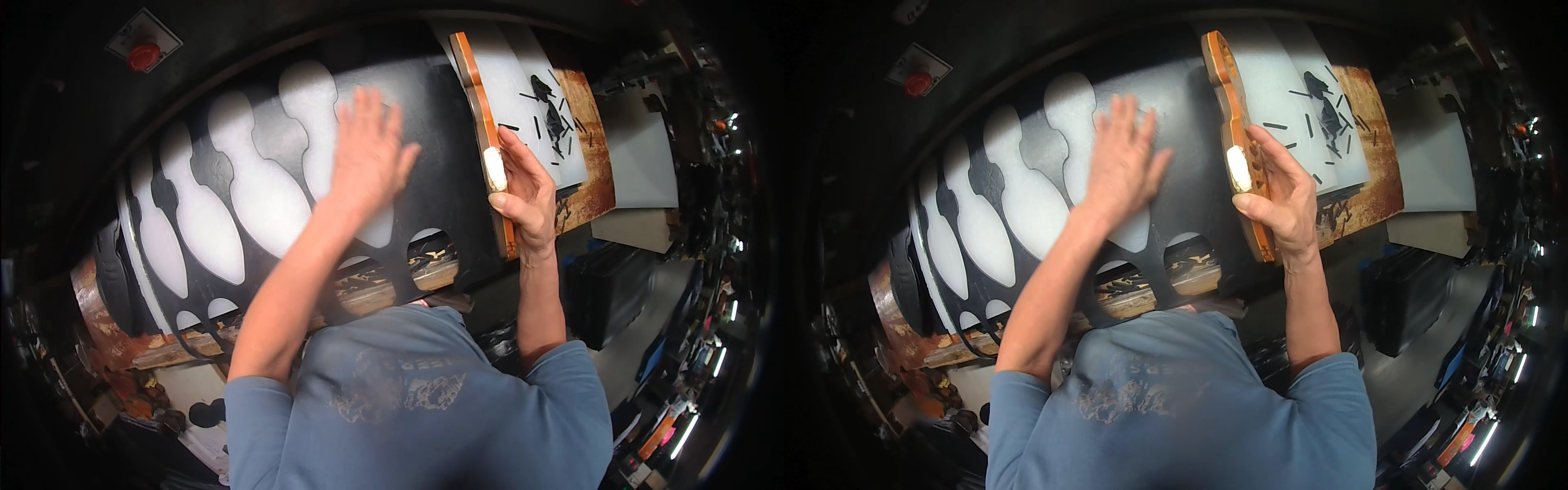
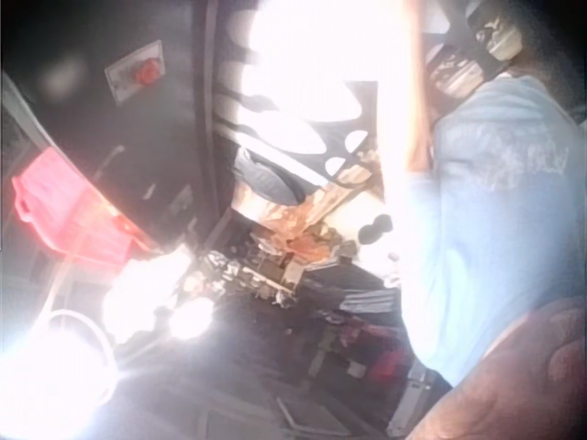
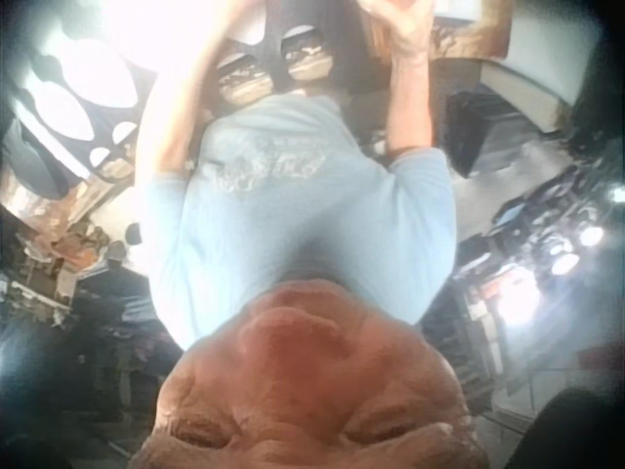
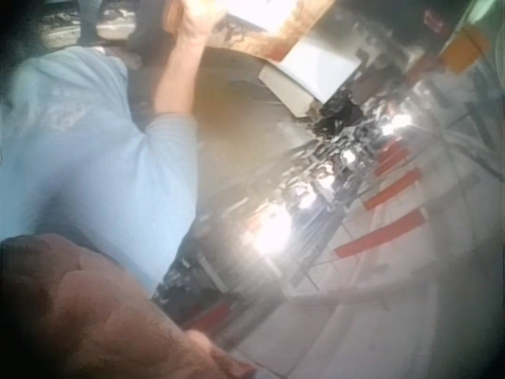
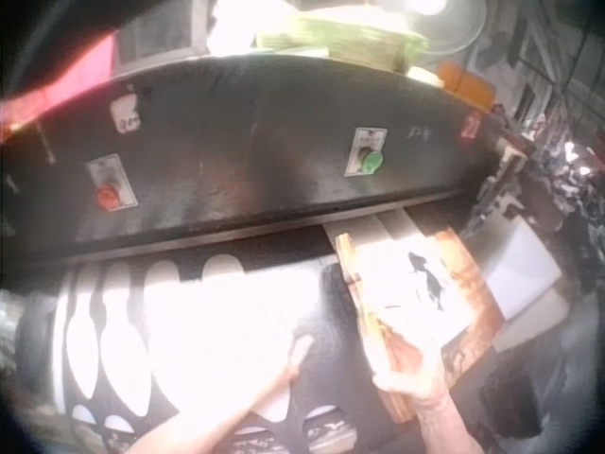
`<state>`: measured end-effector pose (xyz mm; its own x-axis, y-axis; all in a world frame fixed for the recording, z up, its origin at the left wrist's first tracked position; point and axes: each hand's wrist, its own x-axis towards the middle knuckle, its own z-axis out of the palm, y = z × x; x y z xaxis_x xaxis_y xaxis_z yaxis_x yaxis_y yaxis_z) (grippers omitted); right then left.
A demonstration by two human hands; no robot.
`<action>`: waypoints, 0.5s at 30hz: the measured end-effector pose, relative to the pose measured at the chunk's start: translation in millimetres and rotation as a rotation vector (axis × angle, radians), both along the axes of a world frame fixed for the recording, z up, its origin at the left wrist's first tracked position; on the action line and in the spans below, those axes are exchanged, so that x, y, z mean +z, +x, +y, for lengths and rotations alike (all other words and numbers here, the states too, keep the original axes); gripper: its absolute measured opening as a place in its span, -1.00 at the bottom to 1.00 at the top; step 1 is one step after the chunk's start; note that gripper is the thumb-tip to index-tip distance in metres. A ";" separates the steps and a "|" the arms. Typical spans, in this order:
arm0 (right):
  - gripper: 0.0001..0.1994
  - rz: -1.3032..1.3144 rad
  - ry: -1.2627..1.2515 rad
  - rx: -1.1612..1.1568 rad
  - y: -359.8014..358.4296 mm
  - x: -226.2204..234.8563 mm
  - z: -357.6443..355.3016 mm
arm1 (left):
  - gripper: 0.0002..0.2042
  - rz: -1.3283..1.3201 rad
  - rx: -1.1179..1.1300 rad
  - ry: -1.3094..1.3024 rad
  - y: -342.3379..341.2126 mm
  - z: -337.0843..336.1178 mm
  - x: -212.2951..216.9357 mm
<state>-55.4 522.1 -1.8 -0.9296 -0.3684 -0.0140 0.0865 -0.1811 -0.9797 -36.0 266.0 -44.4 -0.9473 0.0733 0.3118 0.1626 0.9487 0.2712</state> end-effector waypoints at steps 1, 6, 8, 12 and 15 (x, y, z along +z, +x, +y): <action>-0.03 -0.008 -0.016 0.021 -3.3 -1.3 -2.1 | -0.44 -0.005 -0.093 0.075 14.6 12.5 -2.3; -0.10 0.123 0.166 0.084 -19.5 -8.1 -14.8 | -0.54 -0.253 -0.563 0.408 84.8 46.1 10.7; -0.15 0.212 0.276 0.093 -22.0 -9.8 -22.7 | -0.58 -0.437 -0.723 0.540 97.1 30.0 21.4; -0.13 0.507 0.639 0.095 -24.0 -8.8 -43.5 | -0.56 -0.131 -0.310 0.438 98.9 -16.3 30.8; -0.17 0.613 0.721 0.116 -27.0 -8.4 -63.0 | -0.55 -0.036 -0.098 0.271 95.7 -29.2 24.0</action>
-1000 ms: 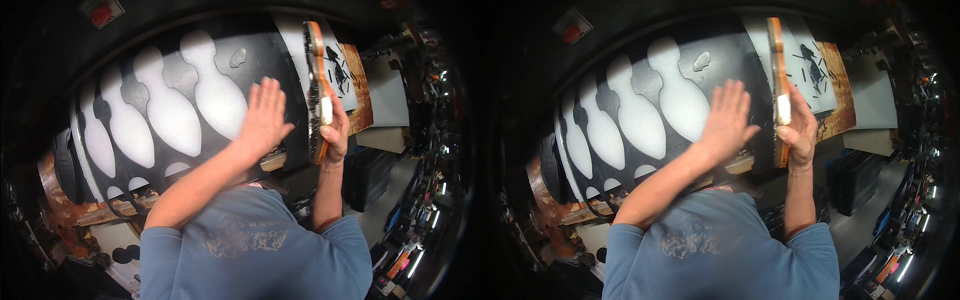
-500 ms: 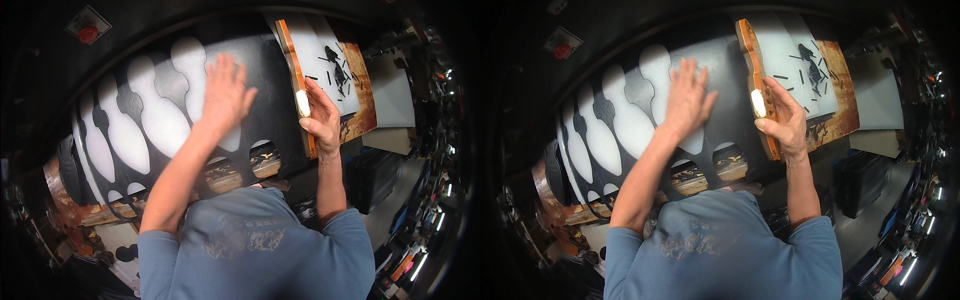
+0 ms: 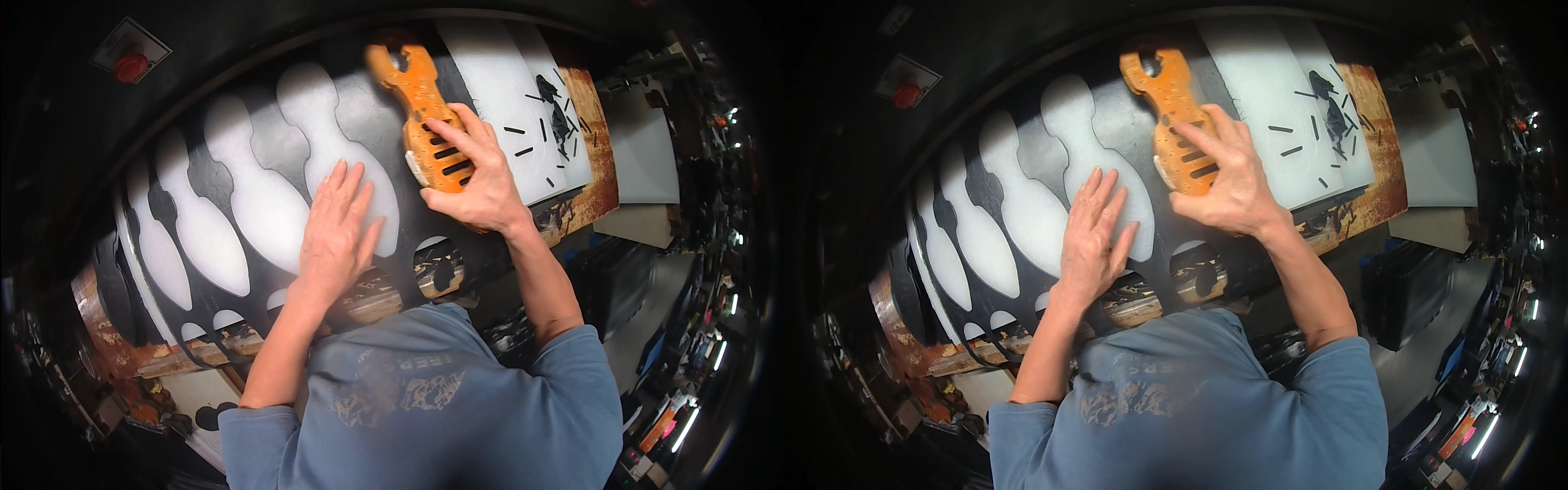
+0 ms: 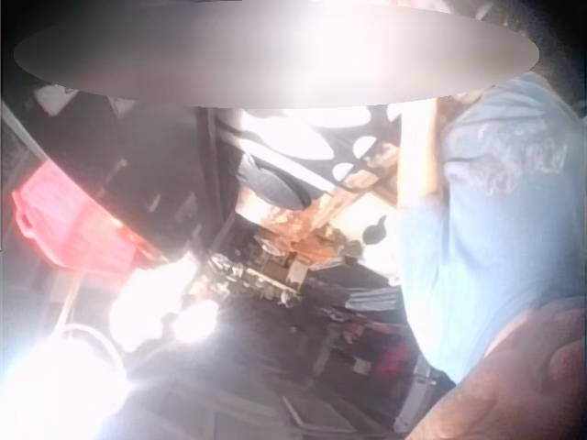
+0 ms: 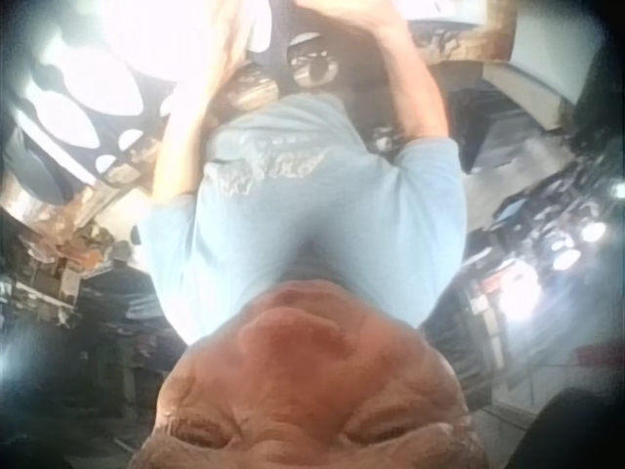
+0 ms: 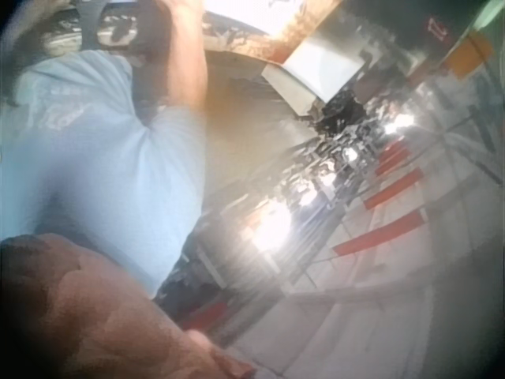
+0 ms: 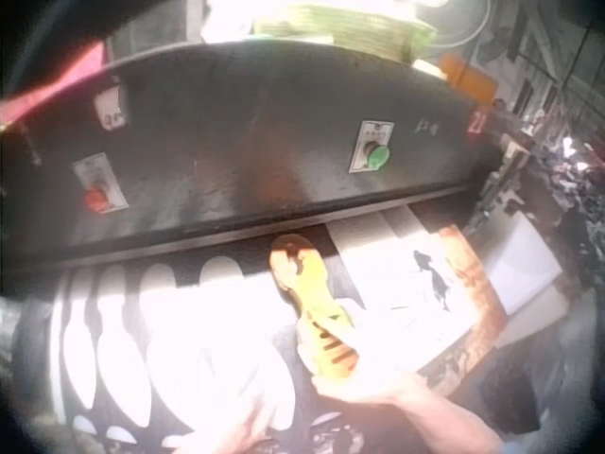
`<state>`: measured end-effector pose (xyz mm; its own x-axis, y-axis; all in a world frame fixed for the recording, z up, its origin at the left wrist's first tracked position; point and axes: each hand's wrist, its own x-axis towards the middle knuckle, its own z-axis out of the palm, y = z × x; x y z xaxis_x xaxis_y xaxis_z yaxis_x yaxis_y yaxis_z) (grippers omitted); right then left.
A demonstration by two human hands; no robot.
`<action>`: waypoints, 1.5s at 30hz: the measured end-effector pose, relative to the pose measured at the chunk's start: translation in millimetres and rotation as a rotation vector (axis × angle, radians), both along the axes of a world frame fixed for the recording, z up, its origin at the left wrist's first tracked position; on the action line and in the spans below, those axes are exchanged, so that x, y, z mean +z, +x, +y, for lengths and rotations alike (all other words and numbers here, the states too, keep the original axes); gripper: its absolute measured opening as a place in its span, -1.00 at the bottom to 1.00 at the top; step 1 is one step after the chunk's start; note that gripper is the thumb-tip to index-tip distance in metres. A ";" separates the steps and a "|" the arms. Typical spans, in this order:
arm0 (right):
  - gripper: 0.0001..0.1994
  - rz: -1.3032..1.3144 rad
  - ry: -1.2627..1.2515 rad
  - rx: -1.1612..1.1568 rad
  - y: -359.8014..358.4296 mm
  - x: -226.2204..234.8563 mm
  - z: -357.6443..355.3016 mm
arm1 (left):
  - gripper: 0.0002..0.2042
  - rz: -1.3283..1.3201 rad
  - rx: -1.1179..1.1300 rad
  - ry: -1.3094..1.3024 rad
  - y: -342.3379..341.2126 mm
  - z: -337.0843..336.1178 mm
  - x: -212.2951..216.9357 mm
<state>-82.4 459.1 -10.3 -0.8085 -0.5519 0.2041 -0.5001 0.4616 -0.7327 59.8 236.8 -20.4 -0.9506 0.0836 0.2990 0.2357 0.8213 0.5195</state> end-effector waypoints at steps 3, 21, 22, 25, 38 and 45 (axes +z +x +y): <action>-0.20 0.120 0.029 0.031 -6.0 -5.1 -19.7 | -0.54 0.009 0.027 0.020 -1.2 -1.5 -9.0; -0.07 0.259 -0.024 -0.117 36.8 -44.7 4.3 | -0.86 -0.005 0.075 0.361 119.7 -1.3 22.5; -0.07 0.248 -0.045 -0.145 37.0 -47.6 3.7 | -0.84 0.048 0.088 0.397 128.1 5.4 18.8; -0.08 0.300 -0.035 -0.153 35.3 -50.6 0.4 | -0.81 0.159 0.182 0.289 130.7 23.7 -5.3; -0.86 0.299 -0.638 -0.349 17.6 9.7 67.1 | -0.76 0.307 0.130 -0.093 132.1 32.6 -28.1; -0.85 0.500 -0.417 -0.346 12.6 41.4 66.1 | -0.82 0.369 0.216 -0.098 140.6 32.2 -36.2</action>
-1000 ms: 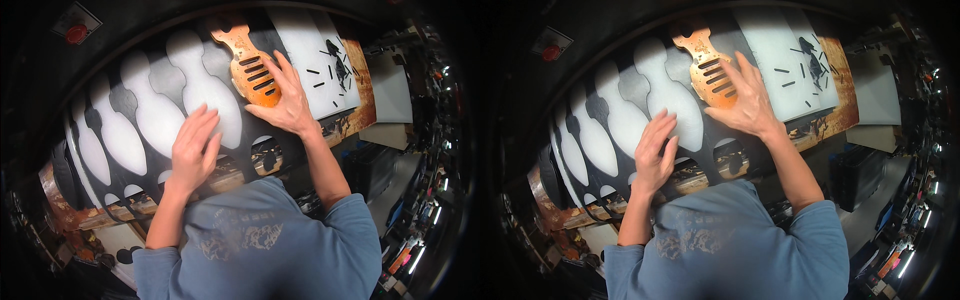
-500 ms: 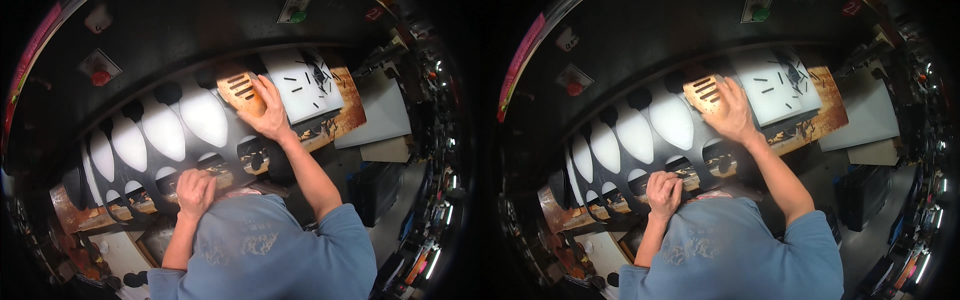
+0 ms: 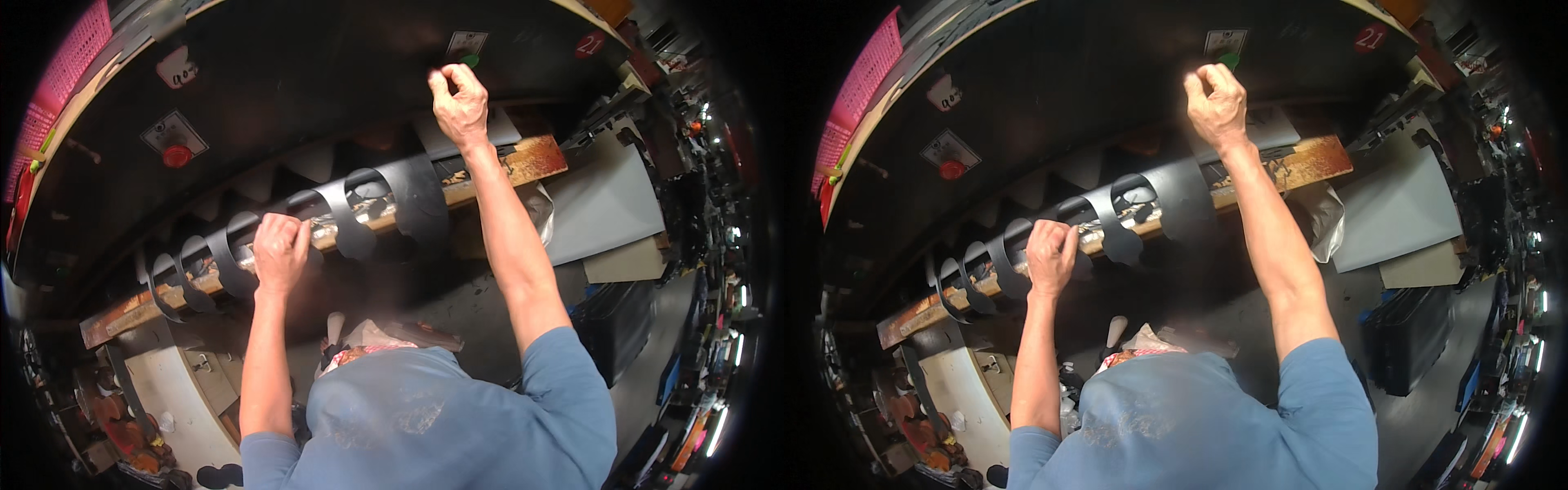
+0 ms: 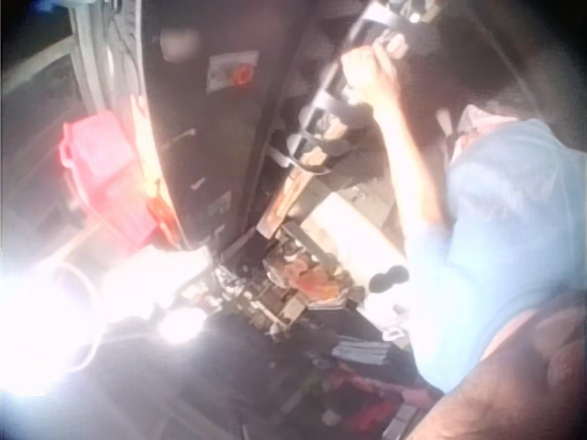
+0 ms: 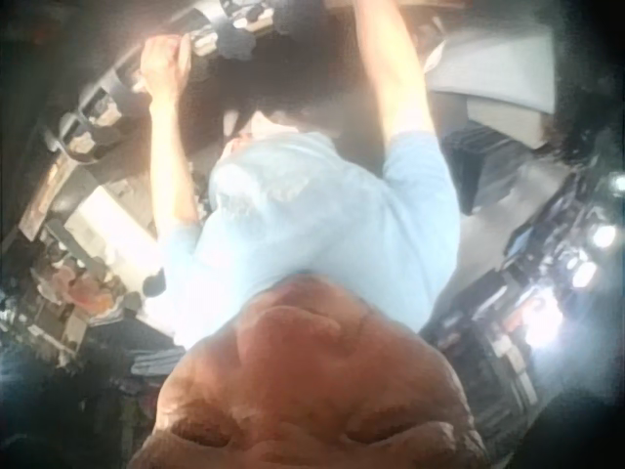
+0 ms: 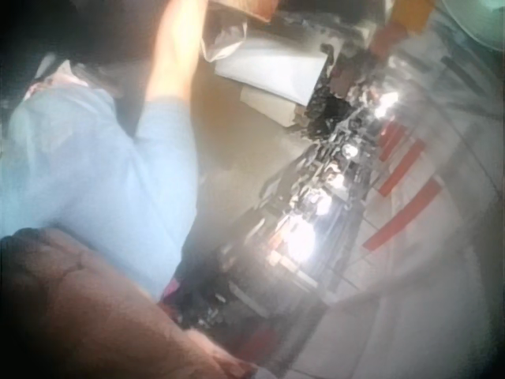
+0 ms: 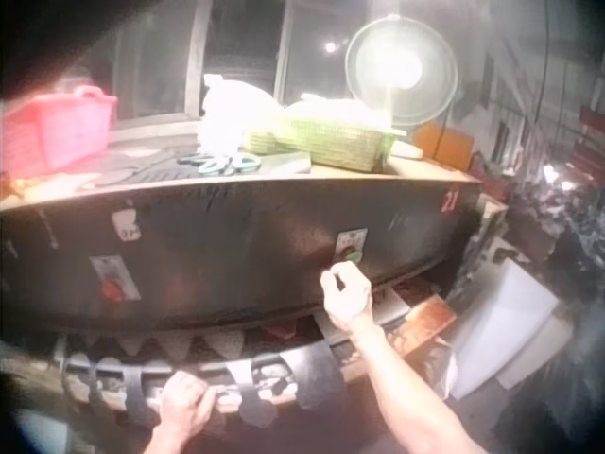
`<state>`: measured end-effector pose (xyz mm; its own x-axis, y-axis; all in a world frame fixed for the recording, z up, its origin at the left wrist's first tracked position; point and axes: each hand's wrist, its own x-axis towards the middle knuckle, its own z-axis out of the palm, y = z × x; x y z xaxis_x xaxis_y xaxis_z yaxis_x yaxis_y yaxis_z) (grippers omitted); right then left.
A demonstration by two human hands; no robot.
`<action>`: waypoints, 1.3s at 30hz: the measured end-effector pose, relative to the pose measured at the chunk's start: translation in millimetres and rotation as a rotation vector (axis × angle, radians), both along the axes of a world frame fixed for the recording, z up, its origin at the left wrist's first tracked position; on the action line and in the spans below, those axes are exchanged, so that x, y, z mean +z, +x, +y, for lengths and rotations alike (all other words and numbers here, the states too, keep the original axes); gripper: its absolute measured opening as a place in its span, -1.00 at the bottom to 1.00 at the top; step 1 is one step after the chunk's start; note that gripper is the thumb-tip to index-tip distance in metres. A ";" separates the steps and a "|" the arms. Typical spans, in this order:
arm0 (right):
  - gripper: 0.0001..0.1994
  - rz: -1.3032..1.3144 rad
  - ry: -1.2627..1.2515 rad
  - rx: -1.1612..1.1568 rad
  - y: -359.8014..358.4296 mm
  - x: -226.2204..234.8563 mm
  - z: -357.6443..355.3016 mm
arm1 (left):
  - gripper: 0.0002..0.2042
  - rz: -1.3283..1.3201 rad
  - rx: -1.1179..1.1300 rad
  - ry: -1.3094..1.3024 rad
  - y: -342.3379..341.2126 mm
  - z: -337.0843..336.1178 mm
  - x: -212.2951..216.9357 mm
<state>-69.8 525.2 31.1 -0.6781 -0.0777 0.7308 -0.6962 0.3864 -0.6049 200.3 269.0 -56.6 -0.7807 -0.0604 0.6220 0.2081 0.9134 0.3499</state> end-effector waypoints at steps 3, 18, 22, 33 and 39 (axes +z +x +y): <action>-0.80 -0.049 -0.051 0.079 37.4 -31.2 27.7 | -0.81 0.065 0.030 -0.027 3.6 2.7 -0.5; -0.86 -0.156 0.110 -0.084 96.8 -138.2 38.5 | -0.86 -0.113 0.024 -0.038 4.7 6.4 8.7; -0.88 -0.155 0.115 -0.087 98.8 -138.3 36.3 | -0.86 -0.136 0.032 -0.052 5.4 6.3 5.6; -0.95 -0.124 0.142 -0.044 103.5 -140.1 39.6 | -0.86 -0.139 0.053 0.002 11.3 11.9 1.7; -0.92 -0.360 0.006 -0.130 102.0 -118.9 35.4 | -0.92 -0.232 0.015 0.022 8.1 12.7 17.7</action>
<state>32.2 560.5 -87.8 -0.8959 0.0222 0.4436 -0.3844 0.4619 -0.7993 208.5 281.7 -38.9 -0.9015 -0.0852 0.4244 0.1058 0.9073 0.4069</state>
